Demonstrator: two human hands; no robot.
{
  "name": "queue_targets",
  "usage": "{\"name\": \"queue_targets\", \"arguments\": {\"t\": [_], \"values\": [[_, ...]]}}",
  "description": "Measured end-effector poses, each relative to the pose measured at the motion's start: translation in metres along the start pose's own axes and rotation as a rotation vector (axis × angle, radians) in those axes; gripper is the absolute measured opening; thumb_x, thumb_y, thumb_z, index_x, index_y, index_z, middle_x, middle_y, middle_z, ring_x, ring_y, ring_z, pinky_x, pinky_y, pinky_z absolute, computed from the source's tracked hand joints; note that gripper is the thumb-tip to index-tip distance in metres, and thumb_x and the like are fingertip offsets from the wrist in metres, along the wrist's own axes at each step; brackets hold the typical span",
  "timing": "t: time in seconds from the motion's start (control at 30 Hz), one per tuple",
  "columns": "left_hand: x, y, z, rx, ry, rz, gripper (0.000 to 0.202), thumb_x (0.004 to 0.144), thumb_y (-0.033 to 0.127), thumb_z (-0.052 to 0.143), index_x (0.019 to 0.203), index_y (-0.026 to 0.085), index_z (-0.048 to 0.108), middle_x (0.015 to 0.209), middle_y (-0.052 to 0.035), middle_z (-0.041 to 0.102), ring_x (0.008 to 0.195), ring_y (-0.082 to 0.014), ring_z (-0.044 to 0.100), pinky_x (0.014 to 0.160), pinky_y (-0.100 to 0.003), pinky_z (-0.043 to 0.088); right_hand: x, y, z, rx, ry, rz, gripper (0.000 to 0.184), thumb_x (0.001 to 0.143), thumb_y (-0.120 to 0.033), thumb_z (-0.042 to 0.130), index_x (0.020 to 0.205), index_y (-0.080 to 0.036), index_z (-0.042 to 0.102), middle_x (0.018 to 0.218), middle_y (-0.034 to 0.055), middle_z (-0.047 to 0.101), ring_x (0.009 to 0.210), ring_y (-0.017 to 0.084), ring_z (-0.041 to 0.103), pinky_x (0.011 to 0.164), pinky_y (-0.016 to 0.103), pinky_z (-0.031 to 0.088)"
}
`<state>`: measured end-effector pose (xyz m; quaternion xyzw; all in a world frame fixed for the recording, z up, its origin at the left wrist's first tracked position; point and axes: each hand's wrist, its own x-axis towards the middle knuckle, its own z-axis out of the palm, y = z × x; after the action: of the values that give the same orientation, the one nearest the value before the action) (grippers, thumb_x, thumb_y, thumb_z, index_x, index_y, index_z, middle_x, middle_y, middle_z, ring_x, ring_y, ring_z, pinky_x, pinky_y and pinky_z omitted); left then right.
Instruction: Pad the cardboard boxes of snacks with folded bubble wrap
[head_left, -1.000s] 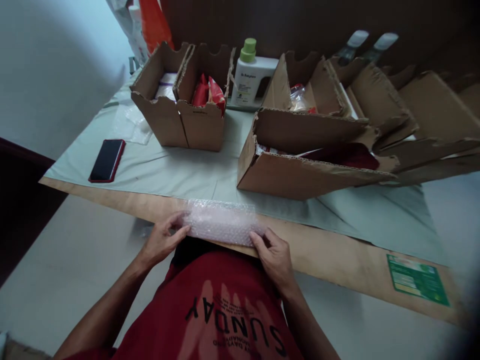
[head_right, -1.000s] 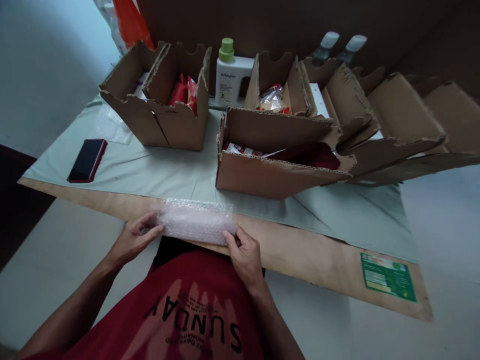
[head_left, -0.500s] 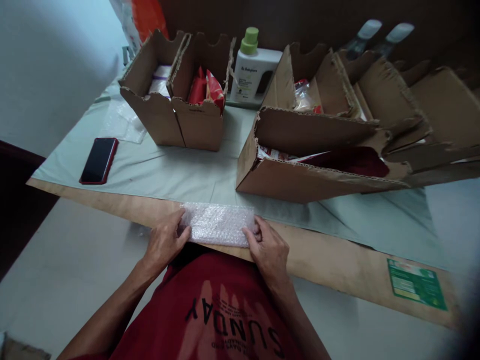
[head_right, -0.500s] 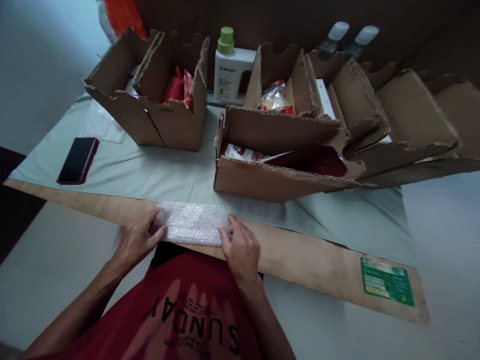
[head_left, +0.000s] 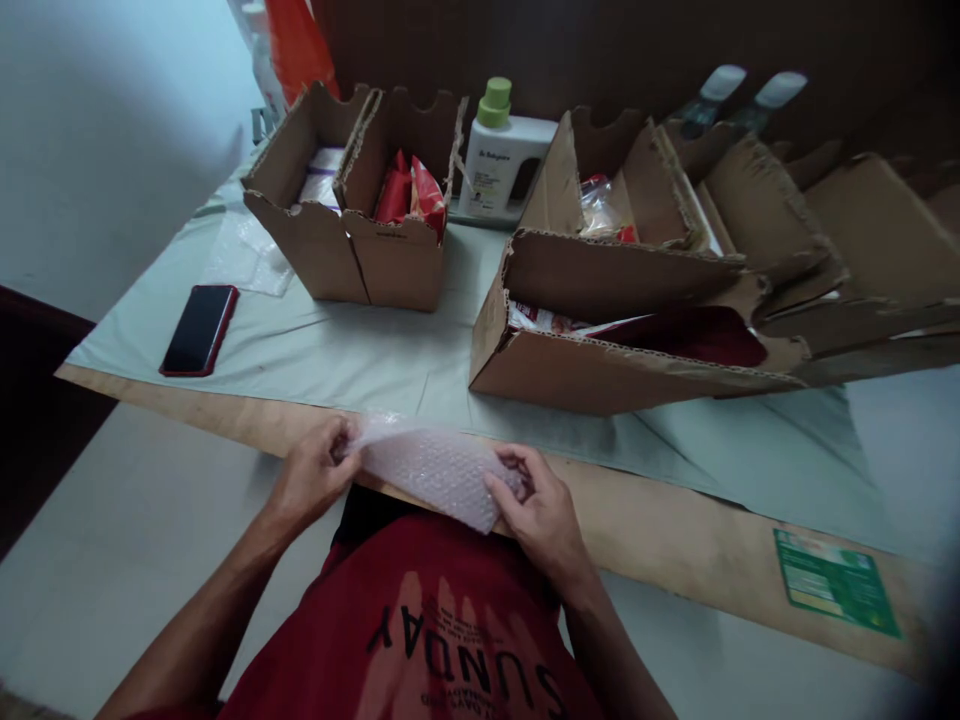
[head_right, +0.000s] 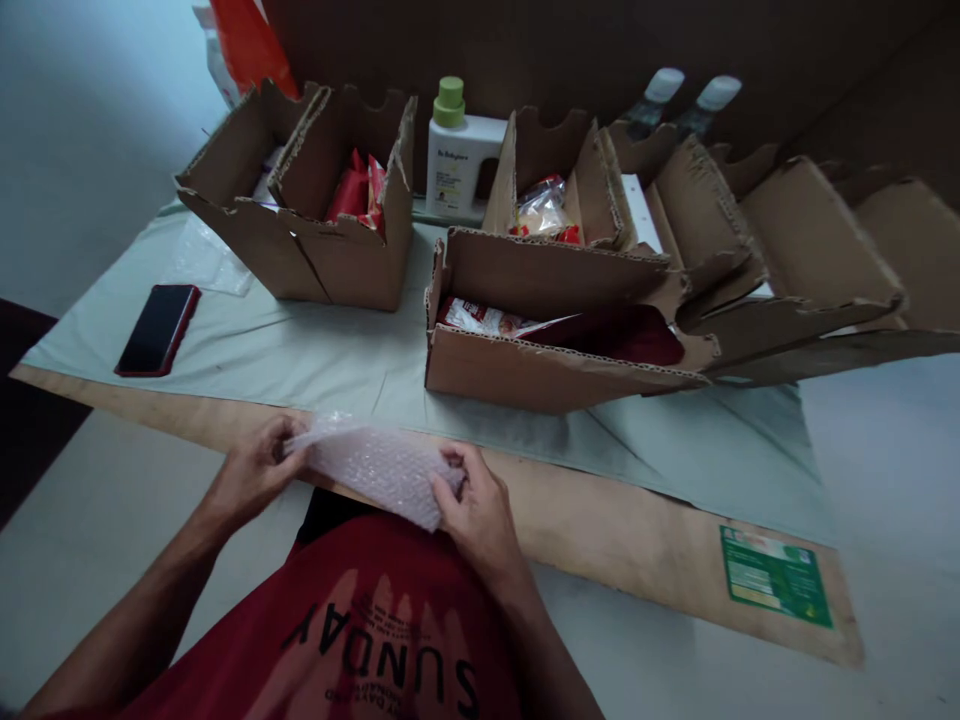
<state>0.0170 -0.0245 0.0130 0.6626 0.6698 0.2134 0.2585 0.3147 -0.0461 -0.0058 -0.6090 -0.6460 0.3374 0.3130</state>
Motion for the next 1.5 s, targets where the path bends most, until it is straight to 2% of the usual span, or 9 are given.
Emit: {"name": "queue_targets", "arguments": {"t": [0.17,0.33,0.5,0.73,0.87,1.03,1.17,1.27,1.5], "values": [[0.074,0.019,-0.016,0.197,0.049,0.275,0.044,0.082,0.019,0.061,0.125,0.020,0.061,0.103,-0.0047,0.072,0.097,-0.0236,0.066,0.093,-0.037,0.049,-0.013,-0.019,0.013,0.097,-0.122,-0.006,0.062,0.092,-0.027,0.059,0.153,-0.025,0.048,0.121,0.0081,0.074,0.091,0.018,0.072,0.083,0.030,0.059],[0.134,0.028,0.014,0.417,-0.043,0.322,0.058,0.081,0.012,0.063,0.139,0.012,0.056,0.108,-0.0143,0.072,0.106,-0.0326,0.063,0.098,-0.048,0.046,0.009,-0.023,0.030,-0.073,-0.232,-0.065,0.043,0.096,-0.027,0.056,0.138,-0.026,0.065,0.130,0.0082,0.073,0.105,0.024,0.072,0.093,0.038,0.057],[0.066,0.003,0.017,0.217,0.161,0.477,0.047,0.088,0.015,0.056,0.135,0.014,0.059,0.127,-0.0184,0.064,0.120,-0.0342,0.057,0.105,-0.053,0.046,0.016,-0.023,0.026,-0.057,-0.320,-0.015,0.032,0.095,-0.028,0.059,0.122,-0.022,0.074,0.120,0.0076,0.076,0.105,0.024,0.072,0.094,0.039,0.055],[-0.043,-0.007,0.036,0.115,-0.117,0.730,0.072,0.084,0.016,0.063,0.152,0.024,0.043,0.157,-0.0169,0.047,0.150,-0.0387,0.036,0.118,-0.061,0.038,0.023,-0.021,0.028,0.092,-0.319,0.087,0.030,0.091,-0.038,0.061,0.110,-0.021,0.077,0.077,0.0011,0.074,0.062,0.016,0.061,0.063,0.028,0.049],[-0.035,0.001,0.061,0.037,0.035,0.727,0.043,0.089,0.010,0.059,0.131,0.021,0.063,0.123,-0.0147,0.072,0.125,-0.0307,0.061,0.105,-0.050,0.052,0.023,-0.022,0.031,0.275,-0.280,0.153,0.028,0.090,-0.041,0.062,0.101,-0.019,0.075,0.072,-0.0004,0.066,0.058,0.013,0.055,0.054,0.025,0.044],[-0.021,0.012,0.061,-0.263,0.113,0.441,0.024,0.096,0.015,0.051,0.109,0.019,0.072,0.091,-0.0080,0.076,0.085,-0.0203,0.072,0.079,-0.035,0.059,0.011,-0.020,0.015,0.366,-0.244,0.205,0.038,0.092,-0.048,0.061,0.115,-0.018,0.070,0.065,-0.0030,0.056,0.052,0.012,0.050,0.048,0.024,0.043],[-0.008,0.018,0.055,-0.354,0.043,0.230,0.024,0.095,0.023,0.055,0.108,0.016,0.073,0.098,-0.0090,0.078,0.087,-0.0195,0.073,0.078,-0.031,0.058,0.007,-0.019,-0.004,0.118,-0.048,-0.038,0.045,0.088,-0.040,0.070,0.129,-0.022,0.066,0.101,0.0069,0.072,0.089,0.021,0.067,0.085,0.036,0.056],[0.002,0.019,0.054,-0.387,-0.001,0.118,0.030,0.094,0.027,0.054,0.117,0.016,0.071,0.098,-0.0075,0.077,0.082,-0.0177,0.070,0.073,-0.028,0.056,0.020,-0.019,0.001,-0.033,-0.079,-0.199,0.058,0.085,-0.035,0.073,0.140,-0.024,0.059,0.136,0.0122,0.066,0.124,0.029,0.061,0.108,0.049,0.047],[0.007,0.020,0.052,-0.395,-0.009,0.082,0.035,0.095,0.030,0.054,0.123,0.016,0.068,0.082,-0.0020,0.071,0.067,-0.0136,0.062,0.063,-0.025,0.051,0.047,-0.009,0.034,-0.018,-0.125,-0.119,0.044,0.090,-0.031,0.061,0.133,-0.021,0.065,0.110,0.0075,0.076,0.090,0.021,0.068,0.085,0.035,0.055]]}}
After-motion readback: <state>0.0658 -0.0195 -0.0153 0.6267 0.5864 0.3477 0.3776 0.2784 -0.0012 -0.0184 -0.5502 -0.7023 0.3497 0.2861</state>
